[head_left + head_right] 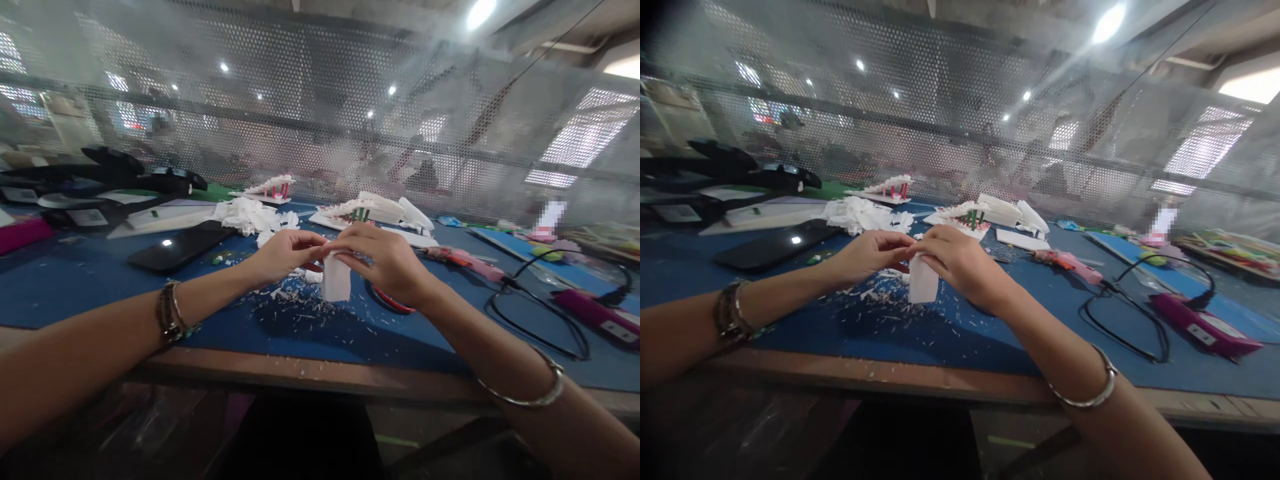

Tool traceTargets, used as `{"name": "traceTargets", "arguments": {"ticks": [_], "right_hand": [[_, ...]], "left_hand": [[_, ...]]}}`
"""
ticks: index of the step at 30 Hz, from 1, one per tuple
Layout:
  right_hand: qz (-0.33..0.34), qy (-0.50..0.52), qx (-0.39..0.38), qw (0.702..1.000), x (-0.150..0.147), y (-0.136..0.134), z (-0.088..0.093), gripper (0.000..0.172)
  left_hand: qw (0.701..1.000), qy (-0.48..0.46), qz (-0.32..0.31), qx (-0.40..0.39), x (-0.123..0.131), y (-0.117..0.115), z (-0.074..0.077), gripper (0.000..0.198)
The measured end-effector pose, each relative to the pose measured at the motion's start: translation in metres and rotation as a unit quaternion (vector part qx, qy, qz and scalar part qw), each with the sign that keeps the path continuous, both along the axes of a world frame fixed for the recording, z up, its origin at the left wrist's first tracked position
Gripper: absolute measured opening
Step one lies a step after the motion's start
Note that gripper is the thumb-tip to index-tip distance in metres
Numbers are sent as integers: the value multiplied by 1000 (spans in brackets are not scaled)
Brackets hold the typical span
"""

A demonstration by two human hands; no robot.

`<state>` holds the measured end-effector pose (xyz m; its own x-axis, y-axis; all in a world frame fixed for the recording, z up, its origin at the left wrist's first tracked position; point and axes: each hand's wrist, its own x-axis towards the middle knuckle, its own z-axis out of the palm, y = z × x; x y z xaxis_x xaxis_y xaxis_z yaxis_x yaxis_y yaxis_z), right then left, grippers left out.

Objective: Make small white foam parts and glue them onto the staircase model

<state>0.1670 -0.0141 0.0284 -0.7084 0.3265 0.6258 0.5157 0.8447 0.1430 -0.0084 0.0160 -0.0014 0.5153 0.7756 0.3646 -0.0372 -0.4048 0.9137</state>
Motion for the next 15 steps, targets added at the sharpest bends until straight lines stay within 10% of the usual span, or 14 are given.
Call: {"name": "traceTargets", "arguments": {"ticks": [15], "right_hand": [[-36,102,-106,988,-4,2,-2,6]], "left_hand": [[996,35,37,74,0,-4,-3,21]]}}
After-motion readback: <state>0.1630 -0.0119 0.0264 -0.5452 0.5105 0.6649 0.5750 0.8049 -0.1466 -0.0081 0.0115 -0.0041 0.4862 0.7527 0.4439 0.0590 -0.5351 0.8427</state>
